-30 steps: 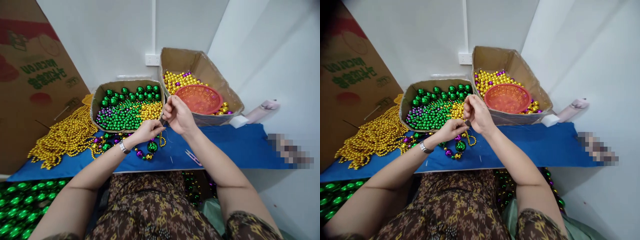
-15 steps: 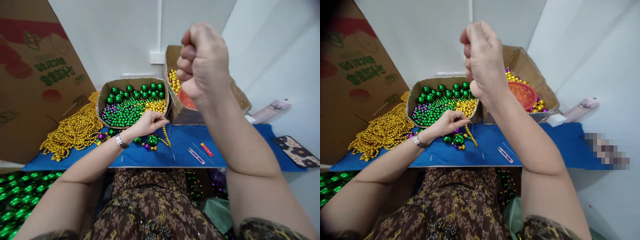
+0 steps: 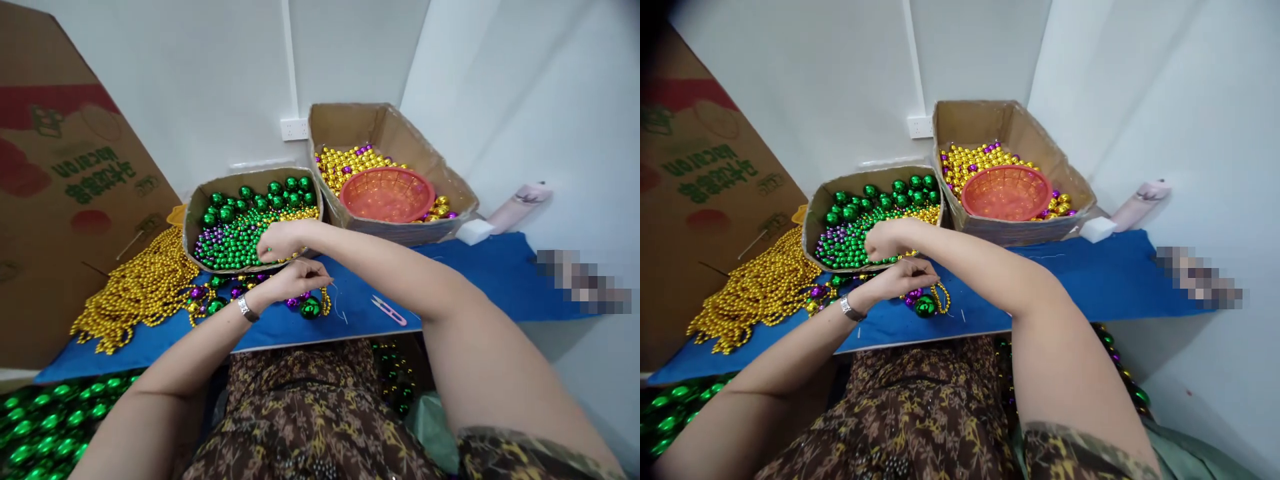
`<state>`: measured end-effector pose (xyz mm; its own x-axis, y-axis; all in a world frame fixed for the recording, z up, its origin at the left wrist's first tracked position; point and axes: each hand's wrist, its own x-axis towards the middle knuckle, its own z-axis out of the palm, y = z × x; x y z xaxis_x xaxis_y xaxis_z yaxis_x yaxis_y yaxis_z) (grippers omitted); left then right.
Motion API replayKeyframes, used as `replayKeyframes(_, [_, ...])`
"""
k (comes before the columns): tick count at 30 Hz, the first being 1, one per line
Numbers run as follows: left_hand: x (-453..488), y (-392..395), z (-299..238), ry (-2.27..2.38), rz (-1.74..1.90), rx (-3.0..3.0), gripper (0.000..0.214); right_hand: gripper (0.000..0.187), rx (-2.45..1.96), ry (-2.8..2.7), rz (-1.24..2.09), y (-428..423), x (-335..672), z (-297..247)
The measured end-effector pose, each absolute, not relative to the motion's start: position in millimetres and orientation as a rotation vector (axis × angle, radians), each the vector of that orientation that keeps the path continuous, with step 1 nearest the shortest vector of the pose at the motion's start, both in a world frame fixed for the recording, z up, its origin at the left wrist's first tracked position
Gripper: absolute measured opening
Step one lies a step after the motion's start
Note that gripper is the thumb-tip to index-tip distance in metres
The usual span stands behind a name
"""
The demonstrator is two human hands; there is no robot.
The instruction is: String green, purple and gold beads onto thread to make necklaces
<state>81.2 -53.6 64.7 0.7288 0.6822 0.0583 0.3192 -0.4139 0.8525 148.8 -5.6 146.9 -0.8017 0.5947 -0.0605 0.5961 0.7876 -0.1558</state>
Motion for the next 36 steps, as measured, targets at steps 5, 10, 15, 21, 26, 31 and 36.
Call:
replayKeyframes(5, [70.6, -54.5, 55.7, 0.846, 0.789, 1.703, 0.033, 0.023, 1.386, 3.029, -0.038, -3.7, 190.2, 139.5])
replayKeyframes(10, [60.9, -53.9, 51.4, 0.933, 0.935, 1.410, 0.037, 0.023, 1.479, 3.443, -0.524, -37.3, 248.0, 106.3])
replayKeyframes(15, [60.6, -53.4, 51.3, 0.938, 0.971, 1.325, 0.038, 0.020, 1.484, 3.333, -0.922, -64.1, 257.2, 65.6])
replayKeyframes(21, [54.1, -52.7, 49.4, 0.885, 0.946, 1.084, 0.031, 0.024, 1.603, 3.408, -0.433, -74.0, 253.0, 65.0])
replayKeyframes(26, [50.2, -54.4, 45.5, 0.866, 1.024, 1.059, 0.032, 0.022, 1.282, 3.411, -0.705, -83.8, 253.5, 52.8])
replayKeyframes(31, [49.7, -60.3, 43.4, 0.823, 0.976, 1.110, 0.032, 0.027, 1.498, 3.235, -1.121, -70.9, 258.9, 51.4])
replayKeyframes(36, [46.1, -64.7, 44.4, 0.801, 0.856, 1.028, 0.029, 0.035, 1.298, 3.170, -1.328, -46.1, 254.1, 55.3])
